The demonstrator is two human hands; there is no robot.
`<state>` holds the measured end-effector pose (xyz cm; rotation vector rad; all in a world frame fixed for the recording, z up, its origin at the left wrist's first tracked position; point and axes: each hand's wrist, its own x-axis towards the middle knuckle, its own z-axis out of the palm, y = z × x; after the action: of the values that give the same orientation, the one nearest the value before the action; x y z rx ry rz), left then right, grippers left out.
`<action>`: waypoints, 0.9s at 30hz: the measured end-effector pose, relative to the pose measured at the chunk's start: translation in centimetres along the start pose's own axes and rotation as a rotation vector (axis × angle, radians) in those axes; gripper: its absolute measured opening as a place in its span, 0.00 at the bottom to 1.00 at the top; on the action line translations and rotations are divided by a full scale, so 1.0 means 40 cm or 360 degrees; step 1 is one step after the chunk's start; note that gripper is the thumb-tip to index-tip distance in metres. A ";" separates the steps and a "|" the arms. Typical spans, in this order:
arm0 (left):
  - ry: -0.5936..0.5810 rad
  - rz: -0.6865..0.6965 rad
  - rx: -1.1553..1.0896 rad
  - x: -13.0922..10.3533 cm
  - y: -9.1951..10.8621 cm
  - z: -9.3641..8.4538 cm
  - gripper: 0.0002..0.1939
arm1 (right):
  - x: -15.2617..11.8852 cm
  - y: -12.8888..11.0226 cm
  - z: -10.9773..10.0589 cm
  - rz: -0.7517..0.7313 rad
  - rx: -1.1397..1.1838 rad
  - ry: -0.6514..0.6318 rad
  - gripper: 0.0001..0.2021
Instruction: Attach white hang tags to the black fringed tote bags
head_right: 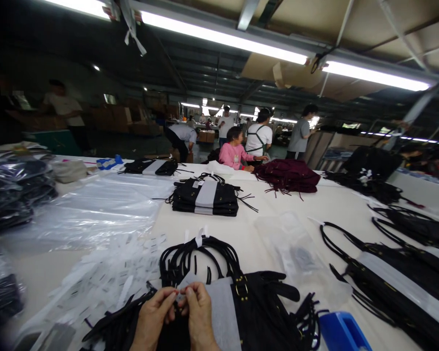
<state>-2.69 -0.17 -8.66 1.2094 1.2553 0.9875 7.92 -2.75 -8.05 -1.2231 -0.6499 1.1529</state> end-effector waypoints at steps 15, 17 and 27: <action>-0.0174 0.0582 0.0709 -0.044 -0.018 -0.030 0.15 | -0.002 0.003 -0.023 -0.0098 -0.0354 -0.0304 0.10; -0.0215 0.0581 0.0738 -0.045 -0.024 -0.033 0.15 | -0.003 0.001 -0.024 -0.0072 -0.0365 -0.0328 0.10; -0.0254 0.0621 0.0667 -0.042 -0.015 -0.040 0.15 | -0.003 0.014 -0.024 -0.0060 -0.0370 -0.0294 0.07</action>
<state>-4.49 -1.75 -8.88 1.8755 1.1545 0.9013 8.55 -3.25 -8.80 -1.3013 -0.9641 1.1921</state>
